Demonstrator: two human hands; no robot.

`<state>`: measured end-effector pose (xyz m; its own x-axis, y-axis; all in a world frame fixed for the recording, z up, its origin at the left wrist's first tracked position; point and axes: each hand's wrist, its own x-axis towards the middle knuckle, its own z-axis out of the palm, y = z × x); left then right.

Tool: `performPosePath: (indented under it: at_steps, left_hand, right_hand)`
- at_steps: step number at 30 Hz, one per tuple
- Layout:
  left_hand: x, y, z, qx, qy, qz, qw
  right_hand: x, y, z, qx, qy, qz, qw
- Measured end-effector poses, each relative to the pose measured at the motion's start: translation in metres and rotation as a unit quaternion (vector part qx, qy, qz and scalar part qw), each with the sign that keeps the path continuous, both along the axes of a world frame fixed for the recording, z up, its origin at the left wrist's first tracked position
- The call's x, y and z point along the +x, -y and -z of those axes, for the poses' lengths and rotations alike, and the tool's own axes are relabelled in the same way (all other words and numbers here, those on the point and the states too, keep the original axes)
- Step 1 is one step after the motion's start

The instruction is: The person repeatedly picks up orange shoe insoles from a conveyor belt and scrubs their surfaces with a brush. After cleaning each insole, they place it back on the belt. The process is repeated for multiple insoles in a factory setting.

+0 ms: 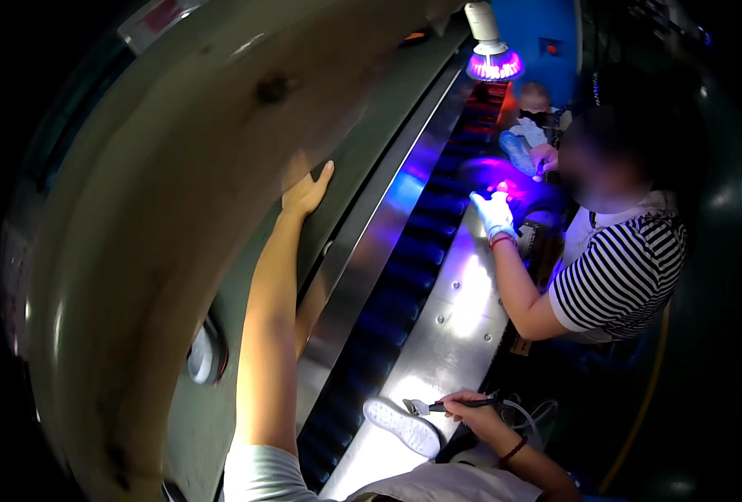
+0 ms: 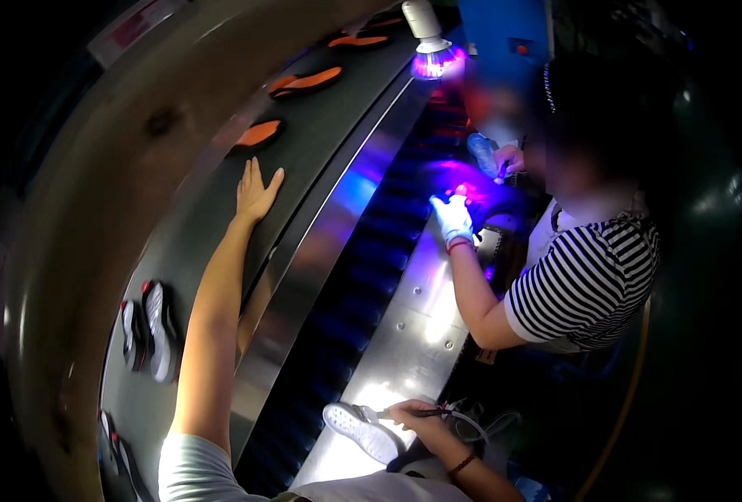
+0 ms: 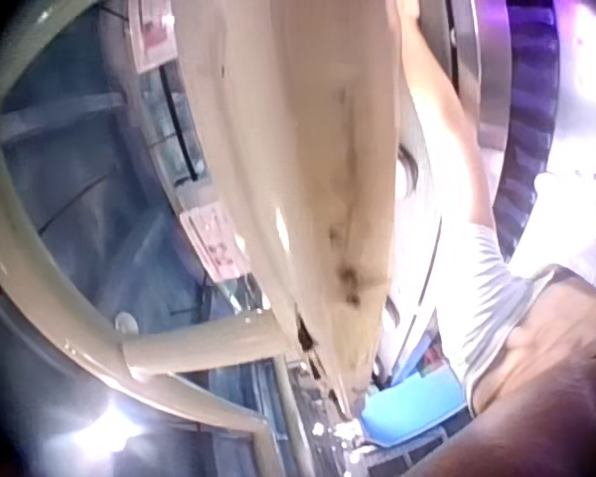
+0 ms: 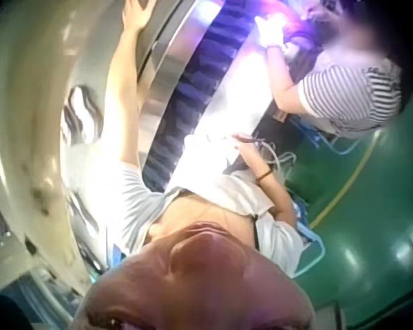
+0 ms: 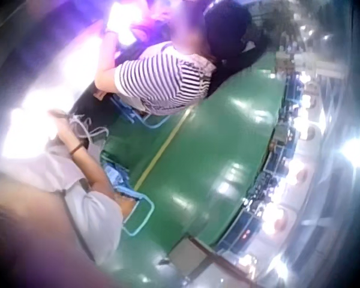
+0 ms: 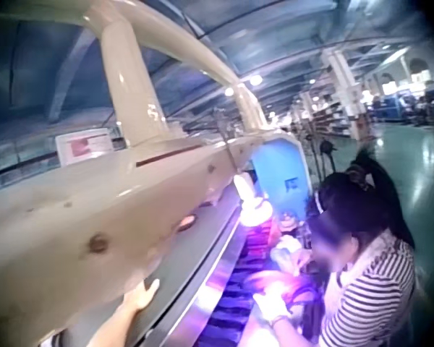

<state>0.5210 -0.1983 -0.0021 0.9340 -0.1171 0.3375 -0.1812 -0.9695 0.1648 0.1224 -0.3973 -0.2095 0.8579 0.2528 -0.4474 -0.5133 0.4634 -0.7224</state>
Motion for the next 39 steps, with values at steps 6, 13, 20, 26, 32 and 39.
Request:
performPosePath:
  at_steps: [6, 13, 20, 26, 32, 39]
  left_hand:
    - [0.06, 0.008, -0.008, 0.2, 0.13, 0.085, 0.968]
    - [0.073, 0.006, -0.004, 0.247, 0.169, -0.013, 0.954]
    - [-0.035, -0.028, -0.025, 0.179, 0.138, 0.085, 0.97]
    - [-0.232, -0.071, -0.046, 0.249, 0.175, 0.226, 0.925]
    - [-0.409, -0.089, -0.032, 0.087, 0.317, 0.221, 0.918]
    - [-0.517, -0.064, 0.067, -0.563, 0.45, 0.017, 0.693]
  right_hand:
    - [0.013, 0.007, 0.016, 0.061, -0.123, 0.016, 0.99]
    - [0.015, 0.002, 0.024, 0.061, -0.098, 0.045, 0.992]
    - [0.004, -0.008, 0.008, 0.073, -0.011, 0.0, 0.997]
    - [-0.02, -0.028, 0.008, 0.075, 0.067, -0.095, 0.99]
    - [-0.055, -0.022, 0.016, 0.078, 0.058, -0.073, 0.993]
    - [-0.104, -0.03, 0.007, 0.104, 0.049, -0.065, 0.991]
